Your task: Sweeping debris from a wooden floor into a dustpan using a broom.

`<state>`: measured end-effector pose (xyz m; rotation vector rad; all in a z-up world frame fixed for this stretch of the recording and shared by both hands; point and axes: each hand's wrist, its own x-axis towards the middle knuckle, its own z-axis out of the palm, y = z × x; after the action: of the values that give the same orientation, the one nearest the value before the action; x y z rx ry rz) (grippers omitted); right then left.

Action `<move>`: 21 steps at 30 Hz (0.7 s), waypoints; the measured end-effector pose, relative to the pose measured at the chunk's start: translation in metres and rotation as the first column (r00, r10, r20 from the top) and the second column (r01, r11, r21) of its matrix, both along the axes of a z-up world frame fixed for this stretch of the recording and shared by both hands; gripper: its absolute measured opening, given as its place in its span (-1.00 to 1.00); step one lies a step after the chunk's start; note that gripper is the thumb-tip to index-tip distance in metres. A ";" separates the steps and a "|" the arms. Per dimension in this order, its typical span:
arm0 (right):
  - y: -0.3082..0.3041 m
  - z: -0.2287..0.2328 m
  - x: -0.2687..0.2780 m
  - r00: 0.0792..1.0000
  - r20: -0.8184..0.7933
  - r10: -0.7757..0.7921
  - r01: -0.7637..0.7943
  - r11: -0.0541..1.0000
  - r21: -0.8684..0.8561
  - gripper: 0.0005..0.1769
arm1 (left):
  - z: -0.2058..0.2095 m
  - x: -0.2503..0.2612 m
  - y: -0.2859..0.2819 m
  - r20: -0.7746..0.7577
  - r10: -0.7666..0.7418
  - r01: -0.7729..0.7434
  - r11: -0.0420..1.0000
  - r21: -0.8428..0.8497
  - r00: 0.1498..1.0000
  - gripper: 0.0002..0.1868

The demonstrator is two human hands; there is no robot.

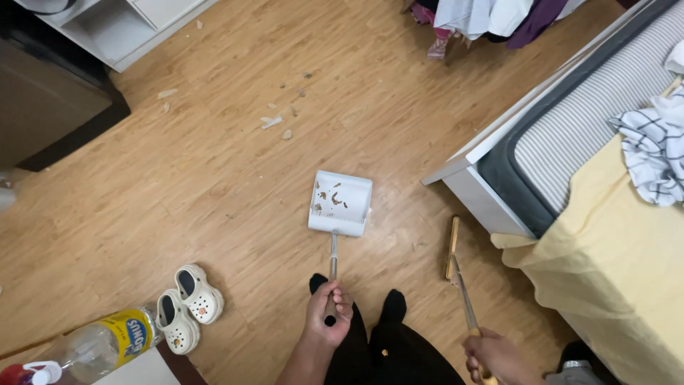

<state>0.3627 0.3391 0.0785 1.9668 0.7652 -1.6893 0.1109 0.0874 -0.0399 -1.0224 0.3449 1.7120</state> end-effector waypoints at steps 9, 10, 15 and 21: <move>-0.015 0.011 -0.068 0.987 -0.147 0.066 -0.071 0.997 -0.027 -0.75 | 0.032 0.014 0.001 -0.001 0.020 -0.020 1.000 -0.022 1.000 -0.73; -0.016 0.017 -0.086 0.981 -0.182 0.064 -0.075 0.996 -0.053 -0.59 | 0.039 0.010 0.001 -0.005 0.021 -0.021 0.997 -0.075 1.000 -0.74; -0.008 -0.003 -0.125 0.964 -0.217 0.155 -0.163 0.986 -0.022 -0.11 | 0.027 -0.009 -0.008 -0.043 0.002 -0.006 0.996 -0.092 0.999 -0.75; -0.025 0.020 -0.153 0.949 -0.245 0.200 -0.182 0.979 0.093 -0.04 | 0.019 -0.039 -0.011 -0.067 -0.014 0.007 0.994 -0.105 0.998 -0.74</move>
<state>0.2095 0.3137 0.0986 1.6748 1.0827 -1.8362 0.0724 0.0759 -0.0207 -1.0380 0.4879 1.7366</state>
